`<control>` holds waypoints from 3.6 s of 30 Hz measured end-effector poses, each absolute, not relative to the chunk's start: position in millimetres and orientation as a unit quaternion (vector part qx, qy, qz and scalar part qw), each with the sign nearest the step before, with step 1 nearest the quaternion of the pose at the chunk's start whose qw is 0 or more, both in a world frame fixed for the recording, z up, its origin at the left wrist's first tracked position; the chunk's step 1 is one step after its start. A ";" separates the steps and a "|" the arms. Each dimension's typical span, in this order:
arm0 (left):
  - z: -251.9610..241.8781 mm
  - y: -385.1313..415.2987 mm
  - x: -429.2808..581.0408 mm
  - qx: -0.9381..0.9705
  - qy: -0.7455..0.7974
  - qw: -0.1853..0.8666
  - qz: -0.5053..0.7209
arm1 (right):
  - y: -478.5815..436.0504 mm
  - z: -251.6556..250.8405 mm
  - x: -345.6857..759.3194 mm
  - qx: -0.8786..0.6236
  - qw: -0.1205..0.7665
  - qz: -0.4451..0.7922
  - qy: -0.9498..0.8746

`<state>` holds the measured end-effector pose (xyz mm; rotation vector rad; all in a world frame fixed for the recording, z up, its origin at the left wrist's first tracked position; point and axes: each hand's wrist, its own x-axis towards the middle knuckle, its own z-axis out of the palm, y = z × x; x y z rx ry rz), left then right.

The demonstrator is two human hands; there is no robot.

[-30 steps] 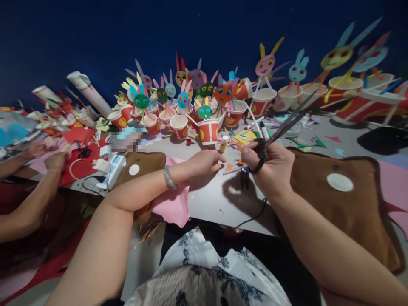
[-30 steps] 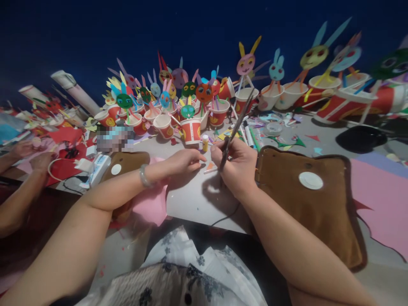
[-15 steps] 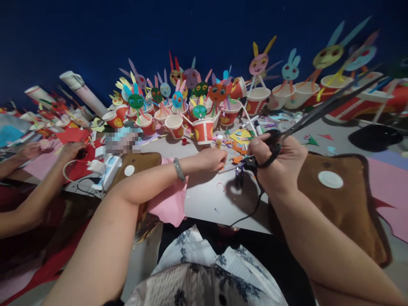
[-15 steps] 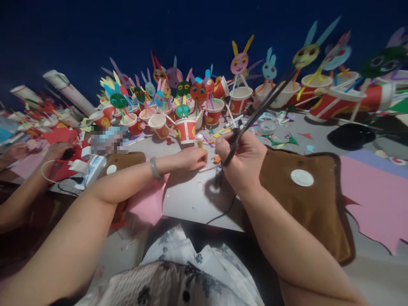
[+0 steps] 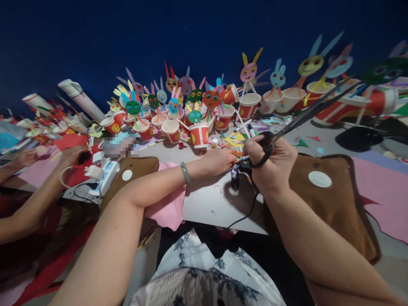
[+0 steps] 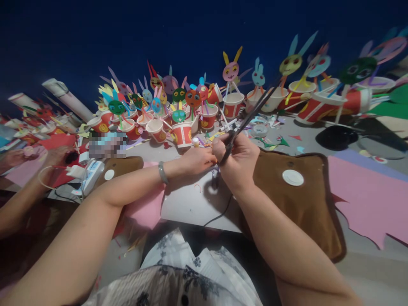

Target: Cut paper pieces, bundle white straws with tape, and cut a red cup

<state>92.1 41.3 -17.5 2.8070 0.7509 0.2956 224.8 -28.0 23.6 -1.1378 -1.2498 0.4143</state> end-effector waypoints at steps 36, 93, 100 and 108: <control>-17.1 -8.0 -4.3 0.802 0.222 0.296 0.469 | -26.8 2.9 203.1 -0.465 0.400 0.541 -0.575; 18.9 -0.9 -4.7 0.452 0.369 0.650 0.487 | -33.6 1.6 200.4 -0.521 0.433 0.364 -0.640; 13.4 3.6 -5.9 0.447 0.352 0.629 0.530 | -33.8 -0.7 194.1 -0.517 0.302 0.381 -0.704; 14.6 -1.5 -3.5 0.443 0.341 0.669 0.490 | -31.2 -12.1 198.4 -0.512 0.268 0.382 -0.721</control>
